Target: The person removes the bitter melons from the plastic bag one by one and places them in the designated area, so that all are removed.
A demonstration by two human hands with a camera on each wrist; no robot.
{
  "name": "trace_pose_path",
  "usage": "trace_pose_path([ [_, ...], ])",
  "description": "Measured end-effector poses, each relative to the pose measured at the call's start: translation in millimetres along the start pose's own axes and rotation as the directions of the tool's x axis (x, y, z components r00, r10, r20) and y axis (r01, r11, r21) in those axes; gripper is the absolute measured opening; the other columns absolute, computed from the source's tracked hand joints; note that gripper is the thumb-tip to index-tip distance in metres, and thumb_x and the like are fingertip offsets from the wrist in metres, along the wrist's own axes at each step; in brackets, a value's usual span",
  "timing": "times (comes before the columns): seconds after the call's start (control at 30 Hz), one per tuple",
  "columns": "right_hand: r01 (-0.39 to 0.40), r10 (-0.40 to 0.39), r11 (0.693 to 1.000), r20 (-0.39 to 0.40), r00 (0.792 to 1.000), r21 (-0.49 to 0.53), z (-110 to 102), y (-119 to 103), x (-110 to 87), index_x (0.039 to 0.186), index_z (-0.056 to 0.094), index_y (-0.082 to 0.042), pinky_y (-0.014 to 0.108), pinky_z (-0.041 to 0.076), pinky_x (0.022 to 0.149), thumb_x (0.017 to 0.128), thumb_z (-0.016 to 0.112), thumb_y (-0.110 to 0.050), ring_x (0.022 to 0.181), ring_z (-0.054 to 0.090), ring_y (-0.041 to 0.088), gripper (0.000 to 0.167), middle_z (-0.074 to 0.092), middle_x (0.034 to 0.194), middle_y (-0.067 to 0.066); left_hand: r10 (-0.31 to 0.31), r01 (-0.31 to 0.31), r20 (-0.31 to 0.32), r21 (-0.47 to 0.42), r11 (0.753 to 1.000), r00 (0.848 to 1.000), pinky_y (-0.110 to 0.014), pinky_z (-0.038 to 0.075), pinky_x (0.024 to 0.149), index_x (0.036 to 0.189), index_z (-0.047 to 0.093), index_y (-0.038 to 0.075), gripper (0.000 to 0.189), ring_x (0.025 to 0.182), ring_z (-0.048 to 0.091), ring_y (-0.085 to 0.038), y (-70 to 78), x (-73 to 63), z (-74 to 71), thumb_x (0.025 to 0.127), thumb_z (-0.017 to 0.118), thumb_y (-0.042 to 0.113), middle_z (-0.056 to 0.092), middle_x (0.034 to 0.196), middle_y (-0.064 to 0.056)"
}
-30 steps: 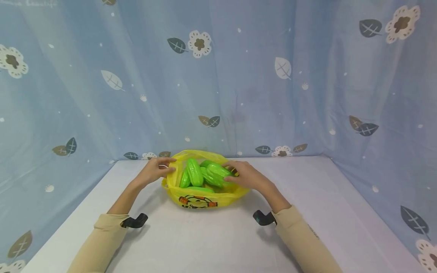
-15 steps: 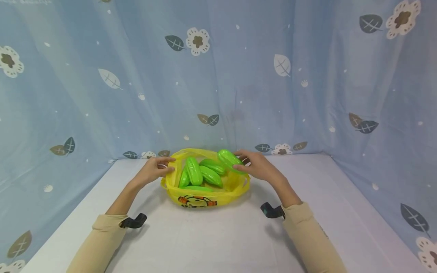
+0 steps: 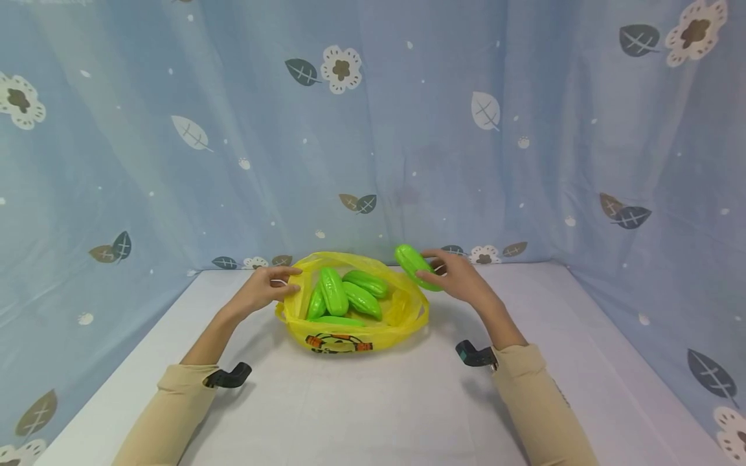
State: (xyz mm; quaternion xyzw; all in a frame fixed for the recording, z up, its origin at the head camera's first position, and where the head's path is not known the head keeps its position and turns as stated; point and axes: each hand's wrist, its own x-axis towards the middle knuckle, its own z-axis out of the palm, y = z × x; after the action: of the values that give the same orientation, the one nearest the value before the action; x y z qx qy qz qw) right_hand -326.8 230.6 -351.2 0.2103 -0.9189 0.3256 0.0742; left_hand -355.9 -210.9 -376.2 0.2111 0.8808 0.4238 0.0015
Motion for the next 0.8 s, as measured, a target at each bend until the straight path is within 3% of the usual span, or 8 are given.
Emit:
trace_pose_path([
  [0.8,-0.18,0.179,0.984,-0.088,0.98,-0.003,1,28,-0.8,0.143,0.047,0.0,0.038,0.062,0.074,0.096,0.062,-0.043,0.099,0.069,0.036,0.065,0.067,0.115,0.028,0.003,-0.003,-0.001,-0.034,0.999,1.0,-0.036,0.063,0.071,0.133,0.06,0.003,0.046,0.101,0.07,-0.031,1.5,-1.9,-0.4,0.092,0.07,0.021,0.061,0.114,-0.021],
])
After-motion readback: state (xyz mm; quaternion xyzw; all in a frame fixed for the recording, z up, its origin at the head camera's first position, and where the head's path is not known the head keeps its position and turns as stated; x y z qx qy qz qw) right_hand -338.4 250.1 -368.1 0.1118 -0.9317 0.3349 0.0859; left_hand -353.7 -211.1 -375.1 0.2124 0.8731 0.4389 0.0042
